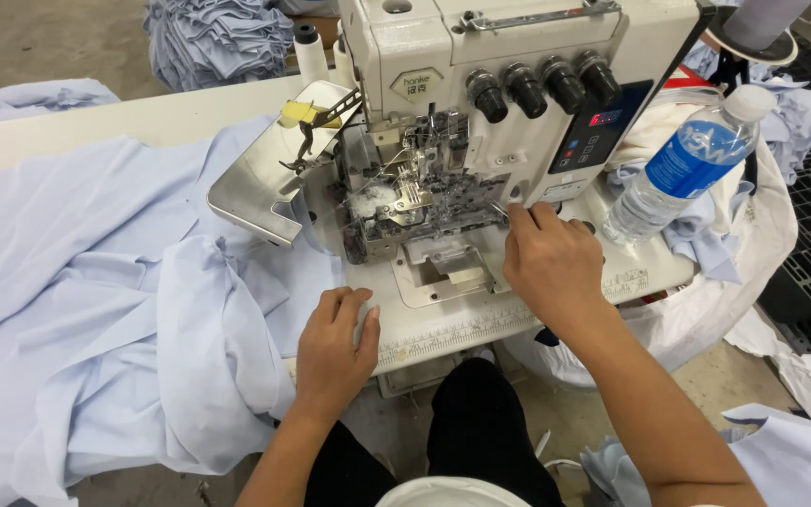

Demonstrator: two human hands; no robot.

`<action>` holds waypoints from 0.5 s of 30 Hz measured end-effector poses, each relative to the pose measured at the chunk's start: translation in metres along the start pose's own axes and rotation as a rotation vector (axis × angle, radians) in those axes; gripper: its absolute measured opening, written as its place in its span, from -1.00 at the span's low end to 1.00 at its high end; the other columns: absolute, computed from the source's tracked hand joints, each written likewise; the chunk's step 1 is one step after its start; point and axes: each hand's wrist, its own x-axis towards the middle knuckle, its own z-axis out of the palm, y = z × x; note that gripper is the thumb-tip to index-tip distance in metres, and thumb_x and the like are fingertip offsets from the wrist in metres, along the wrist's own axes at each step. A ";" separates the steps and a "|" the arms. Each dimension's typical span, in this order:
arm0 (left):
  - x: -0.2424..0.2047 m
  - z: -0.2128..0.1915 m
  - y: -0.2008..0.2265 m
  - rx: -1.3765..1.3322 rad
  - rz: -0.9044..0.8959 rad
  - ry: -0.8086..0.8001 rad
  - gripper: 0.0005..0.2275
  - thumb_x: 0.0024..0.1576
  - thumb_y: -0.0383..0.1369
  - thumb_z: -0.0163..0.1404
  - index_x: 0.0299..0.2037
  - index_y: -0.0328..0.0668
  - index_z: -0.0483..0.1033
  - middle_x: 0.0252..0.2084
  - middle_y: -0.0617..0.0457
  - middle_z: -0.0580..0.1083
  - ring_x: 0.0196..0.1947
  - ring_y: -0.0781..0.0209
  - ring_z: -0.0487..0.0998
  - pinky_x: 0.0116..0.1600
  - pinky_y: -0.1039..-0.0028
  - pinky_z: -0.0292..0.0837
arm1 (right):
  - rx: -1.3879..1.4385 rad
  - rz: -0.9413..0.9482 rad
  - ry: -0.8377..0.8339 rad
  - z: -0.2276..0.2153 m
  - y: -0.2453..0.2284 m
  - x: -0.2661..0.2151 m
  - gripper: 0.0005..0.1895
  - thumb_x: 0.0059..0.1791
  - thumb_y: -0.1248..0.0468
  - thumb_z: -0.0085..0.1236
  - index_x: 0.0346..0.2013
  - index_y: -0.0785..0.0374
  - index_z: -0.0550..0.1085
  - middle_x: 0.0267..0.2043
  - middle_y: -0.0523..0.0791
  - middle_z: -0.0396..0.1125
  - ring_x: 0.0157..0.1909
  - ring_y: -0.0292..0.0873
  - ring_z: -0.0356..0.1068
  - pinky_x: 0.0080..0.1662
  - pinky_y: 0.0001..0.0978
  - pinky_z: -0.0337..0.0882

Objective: The person uses a small metal tool to clean lint and thread from the needle area of an industrial sewing machine. They repeatedly scrape and pull debris from the machine's internal components while guiding a light blue garment nearby.

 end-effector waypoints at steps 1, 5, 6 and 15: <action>0.000 -0.001 0.000 0.000 0.005 -0.004 -0.86 0.26 -0.35 0.00 -0.10 -0.18 0.56 -0.25 0.02 0.44 -0.46 0.19 0.57 -0.34 0.42 0.54 | 0.023 0.003 -0.017 -0.002 -0.001 0.001 -0.77 -0.11 0.35 0.17 -0.20 0.07 0.64 -0.45 -0.24 0.33 -0.60 -0.24 0.38 -0.38 -0.42 0.37; 0.001 -0.001 0.000 0.003 0.007 -0.006 -0.86 0.26 -0.34 0.00 -0.10 -0.19 0.56 -0.25 0.01 0.44 -0.46 0.17 0.58 -0.35 0.40 0.54 | 0.065 -0.009 -0.041 0.003 -0.006 -0.001 -0.79 -0.12 0.38 0.18 -0.24 0.11 0.64 -0.48 -0.22 0.35 -0.60 -0.22 0.40 -0.40 -0.40 0.36; 0.001 -0.001 0.000 0.002 0.006 -0.004 -0.86 0.26 -0.34 0.00 -0.10 -0.19 0.56 -0.25 0.01 0.44 -0.46 0.17 0.58 -0.35 0.40 0.54 | 0.063 -0.010 -0.040 0.002 -0.006 0.000 -0.79 -0.12 0.38 0.18 -0.24 0.11 0.64 -0.48 -0.22 0.35 -0.60 -0.22 0.40 -0.40 -0.40 0.36; 0.000 -0.003 0.003 -0.010 0.009 -0.010 -0.85 0.27 -0.32 -0.03 -0.10 -0.17 0.56 -0.25 0.01 0.44 -0.47 0.16 0.57 -0.34 0.41 0.54 | 0.079 0.022 -0.028 -0.004 -0.005 0.001 -0.81 -0.09 0.35 0.22 -0.19 0.13 0.64 -0.46 -0.20 0.35 -0.56 -0.16 0.42 -0.39 -0.38 0.42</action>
